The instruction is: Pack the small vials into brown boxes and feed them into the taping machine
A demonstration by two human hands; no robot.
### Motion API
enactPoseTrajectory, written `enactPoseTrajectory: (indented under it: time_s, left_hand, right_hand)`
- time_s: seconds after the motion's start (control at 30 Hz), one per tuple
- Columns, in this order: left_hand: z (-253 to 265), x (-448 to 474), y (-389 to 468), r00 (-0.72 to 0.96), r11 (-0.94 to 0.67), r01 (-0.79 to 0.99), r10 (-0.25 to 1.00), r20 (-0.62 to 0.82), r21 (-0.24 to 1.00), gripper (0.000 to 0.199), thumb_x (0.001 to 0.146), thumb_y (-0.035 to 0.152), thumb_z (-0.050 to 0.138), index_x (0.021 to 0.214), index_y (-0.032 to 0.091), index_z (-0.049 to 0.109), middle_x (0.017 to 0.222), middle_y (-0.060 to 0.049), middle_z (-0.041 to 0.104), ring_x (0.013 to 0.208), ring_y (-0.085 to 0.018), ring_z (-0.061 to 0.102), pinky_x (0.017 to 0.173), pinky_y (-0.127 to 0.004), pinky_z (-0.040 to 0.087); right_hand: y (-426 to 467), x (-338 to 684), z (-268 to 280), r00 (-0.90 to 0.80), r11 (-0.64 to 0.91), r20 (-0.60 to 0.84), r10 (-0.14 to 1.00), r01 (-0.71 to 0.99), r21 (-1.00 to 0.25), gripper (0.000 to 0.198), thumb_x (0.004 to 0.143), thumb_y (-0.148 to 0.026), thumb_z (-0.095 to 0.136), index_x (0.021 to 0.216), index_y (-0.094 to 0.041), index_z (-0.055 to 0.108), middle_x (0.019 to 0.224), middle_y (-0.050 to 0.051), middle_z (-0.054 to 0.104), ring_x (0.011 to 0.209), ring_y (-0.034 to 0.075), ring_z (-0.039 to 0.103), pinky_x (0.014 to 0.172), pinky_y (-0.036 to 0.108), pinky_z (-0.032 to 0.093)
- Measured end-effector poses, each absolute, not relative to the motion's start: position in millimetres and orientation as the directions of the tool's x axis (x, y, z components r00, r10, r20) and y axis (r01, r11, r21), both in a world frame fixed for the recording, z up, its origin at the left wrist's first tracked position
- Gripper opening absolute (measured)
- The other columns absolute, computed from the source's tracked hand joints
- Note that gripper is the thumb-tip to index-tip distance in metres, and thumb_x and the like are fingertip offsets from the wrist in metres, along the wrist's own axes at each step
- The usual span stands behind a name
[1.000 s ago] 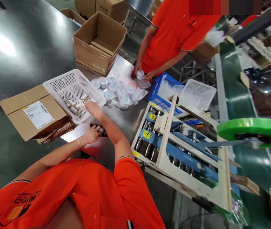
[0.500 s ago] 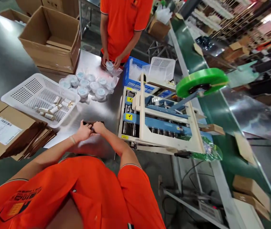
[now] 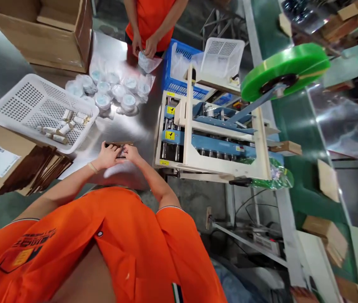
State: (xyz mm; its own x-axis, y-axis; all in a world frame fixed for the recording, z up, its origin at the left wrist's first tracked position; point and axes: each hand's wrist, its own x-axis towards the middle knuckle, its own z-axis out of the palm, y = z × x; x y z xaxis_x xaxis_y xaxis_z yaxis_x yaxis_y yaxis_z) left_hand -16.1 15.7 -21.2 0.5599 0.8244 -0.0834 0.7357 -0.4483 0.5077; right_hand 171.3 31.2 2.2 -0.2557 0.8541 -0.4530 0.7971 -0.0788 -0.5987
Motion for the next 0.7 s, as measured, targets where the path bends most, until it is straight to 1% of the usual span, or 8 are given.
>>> enactPoseTrajectory:
  time_s: [0.1, 0.17, 0.23, 0.37, 0.5, 0.53, 0.6, 0.7]
  left_hand:
    - [-28, -39, 14, 0.538, -0.4, 0.63, 0.843, -0.002, 0.666, 0.042, 0.101, 0.053, 0.064, 0.128, 0.022, 0.073, 0.129, -0.015, 0.075, 0.13, -0.037, 0.061, 0.129, -0.072, 0.025]
    - [-37, -64, 13, 0.381, -0.284, 0.559, 0.922, 0.064, 0.779, 0.037, 0.103, 0.047, 0.059, 0.127, 0.022, 0.071, 0.131, -0.013, 0.073, 0.132, -0.033, 0.061, 0.126, -0.062, 0.038]
    - [-47, -85, 14, 0.206, -0.122, 0.473, 0.978, 0.026, 0.873, 0.046, 0.098, 0.049, 0.064, 0.134, 0.021, 0.067, 0.136, -0.014, 0.07, 0.136, -0.032, 0.06, 0.119, -0.055, 0.049]
    - [-60, -84, 28, 0.307, 0.133, 0.268, 0.927, -0.215, 0.954, 0.076, 0.078, 0.061, 0.083, 0.137, 0.016, 0.066, 0.131, -0.017, 0.074, 0.129, -0.031, 0.066, 0.11, -0.049, 0.058]
    - [-63, -50, 47, 0.345, 0.231, 0.209, 0.892, -0.292, 0.95, 0.09, 0.066, 0.072, 0.089, 0.128, 0.01, 0.069, 0.11, -0.017, 0.079, 0.108, -0.03, 0.073, 0.099, -0.049, 0.064]
    - [-64, -46, 51, 0.357, 0.234, 0.21, 0.886, -0.297, 0.949, 0.093, 0.066, 0.074, 0.089, 0.129, 0.009, 0.07, 0.106, -0.016, 0.079, 0.104, -0.03, 0.074, 0.097, -0.049, 0.064]
    - [-62, -50, 57, 0.389, 0.24, 0.218, 0.868, -0.31, 0.946, 0.094, 0.07, 0.077, 0.086, 0.132, 0.009, 0.07, 0.104, -0.016, 0.08, 0.102, -0.029, 0.074, 0.096, -0.048, 0.065]
    - [-56, -68, 57, 0.345, 0.189, 0.272, 0.896, -0.279, 0.944, 0.087, 0.091, 0.078, 0.067, 0.142, 0.008, 0.068, 0.126, -0.021, 0.079, 0.122, -0.033, 0.072, 0.107, -0.051, 0.06]
  right_hand:
    - [21, 183, 7, -0.407, 0.13, -0.35, 0.844, 0.788, -0.602, 0.018, 0.1, -0.016, 0.068, 0.115, -0.016, 0.077, 0.119, 0.01, 0.078, 0.114, 0.022, 0.071, 0.108, 0.034, 0.054]
    - [11, 198, 11, -0.544, 0.29, -0.308, 0.78, 0.752, -0.592, 0.018, 0.099, -0.019, 0.07, 0.115, -0.014, 0.078, 0.128, 0.013, 0.075, 0.121, 0.024, 0.067, 0.112, 0.036, 0.052]
    - [3, 207, 12, -0.609, 0.364, -0.325, 0.723, 0.736, -0.571, 0.02, 0.1, -0.017, 0.068, 0.116, -0.014, 0.079, 0.137, 0.014, 0.072, 0.128, 0.025, 0.064, 0.114, 0.036, 0.051]
    - [0, 202, 11, -0.554, 0.368, -0.408, 0.725, 0.813, -0.451, 0.03, 0.109, -0.017, 0.052, 0.119, -0.018, 0.08, 0.144, 0.011, 0.069, 0.13, 0.024, 0.063, 0.111, 0.032, 0.05]
    - [11, 186, 14, -0.41, 0.292, -0.438, 0.8, 0.904, -0.313, 0.027, 0.112, -0.022, 0.055, 0.124, -0.019, 0.079, 0.136, 0.014, 0.072, 0.125, 0.025, 0.067, 0.106, 0.032, 0.054]
    - [15, 184, 14, -0.338, 0.245, -0.396, 0.854, 0.932, -0.266, 0.027, 0.111, -0.024, 0.06, 0.131, -0.018, 0.077, 0.139, 0.016, 0.071, 0.128, 0.028, 0.066, 0.109, 0.035, 0.053]
    - [21, 183, 13, -0.224, 0.169, -0.268, 0.937, 0.962, -0.214, 0.045, 0.105, -0.028, 0.072, 0.149, -0.018, 0.068, 0.154, 0.021, 0.062, 0.145, 0.034, 0.057, 0.119, 0.043, 0.049]
    - [24, 188, 4, -0.317, 0.255, -0.211, 0.925, 0.927, -0.276, 0.065, 0.1, -0.029, 0.079, 0.161, -0.019, 0.059, 0.168, 0.021, 0.053, 0.165, 0.038, 0.037, 0.132, 0.053, 0.036]
